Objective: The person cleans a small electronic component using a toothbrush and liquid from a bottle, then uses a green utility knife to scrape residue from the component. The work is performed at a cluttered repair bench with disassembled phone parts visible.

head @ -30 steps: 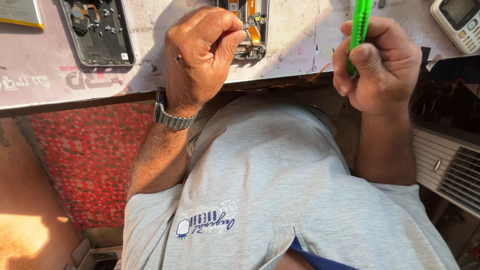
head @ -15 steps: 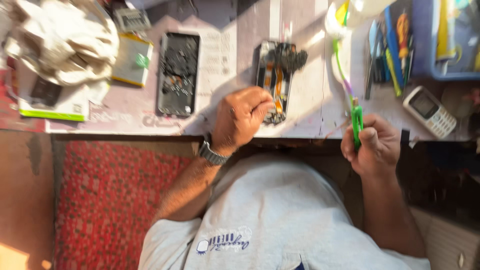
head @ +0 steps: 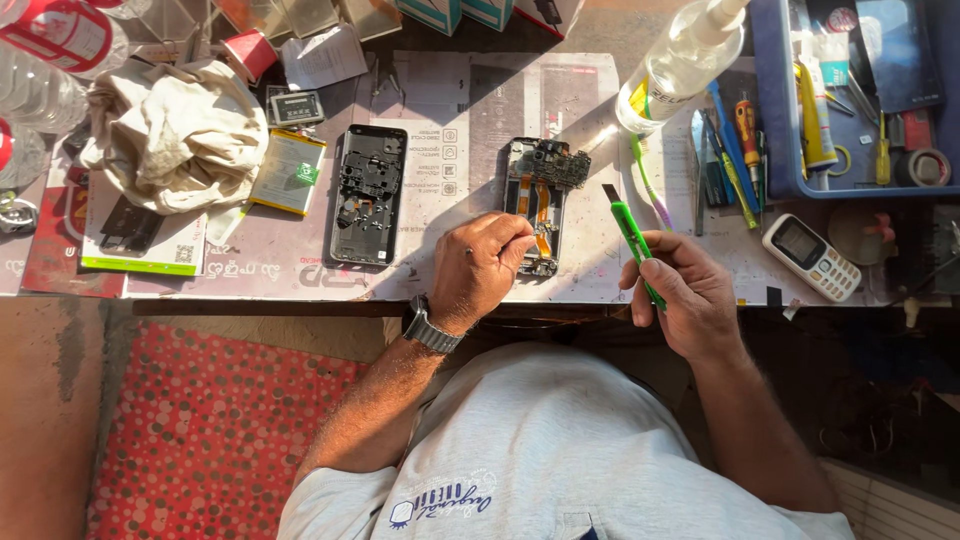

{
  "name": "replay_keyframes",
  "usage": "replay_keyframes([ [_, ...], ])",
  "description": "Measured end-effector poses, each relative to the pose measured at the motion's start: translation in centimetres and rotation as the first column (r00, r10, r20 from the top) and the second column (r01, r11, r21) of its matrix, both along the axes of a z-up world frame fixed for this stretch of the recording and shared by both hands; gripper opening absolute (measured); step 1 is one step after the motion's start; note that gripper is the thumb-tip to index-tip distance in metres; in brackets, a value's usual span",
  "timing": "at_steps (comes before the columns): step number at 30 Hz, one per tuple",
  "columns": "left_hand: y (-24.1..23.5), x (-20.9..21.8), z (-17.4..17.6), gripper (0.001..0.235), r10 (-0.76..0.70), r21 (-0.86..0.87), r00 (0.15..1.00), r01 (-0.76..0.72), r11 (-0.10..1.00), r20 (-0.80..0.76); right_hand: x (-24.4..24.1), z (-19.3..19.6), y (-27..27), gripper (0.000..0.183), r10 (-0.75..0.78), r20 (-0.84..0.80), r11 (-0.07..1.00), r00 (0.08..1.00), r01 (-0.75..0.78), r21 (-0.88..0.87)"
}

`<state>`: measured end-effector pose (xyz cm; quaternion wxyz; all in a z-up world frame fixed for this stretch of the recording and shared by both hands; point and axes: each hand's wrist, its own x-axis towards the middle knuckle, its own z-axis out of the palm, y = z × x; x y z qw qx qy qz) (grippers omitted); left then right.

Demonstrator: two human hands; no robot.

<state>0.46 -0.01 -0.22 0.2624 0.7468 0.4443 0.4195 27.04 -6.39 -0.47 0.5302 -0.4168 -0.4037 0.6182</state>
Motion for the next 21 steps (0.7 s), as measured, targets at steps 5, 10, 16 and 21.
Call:
replay_keyframes([
  [5,0.2,0.0,-0.2,0.008,0.018,-0.124,0.999,-0.011,0.992,0.049,0.7,-0.1,-1.6,0.027,-0.086,0.313,0.990,0.946,0.046,0.133],
  [10,0.3,0.0,-0.6,0.007,0.008,-0.121,0.998,0.001,0.993,0.067,1.0,0.0,-3.1,0.029,-0.180,0.729,0.945,0.660,-0.091,0.315],
  [16,0.2,-0.1,-0.3,0.008,0.001,-0.177,0.996,0.013,0.984,0.084,-0.8,0.7,-4.5,0.030,-0.163,0.739,0.917,0.653,-0.176,0.357],
  [21,0.3,-0.2,0.1,0.007,-0.011,-0.164,0.995,0.027,0.986,0.096,-1.9,1.2,-5.3,0.033,-0.143,0.768,0.930,0.624,-0.181,0.320],
])
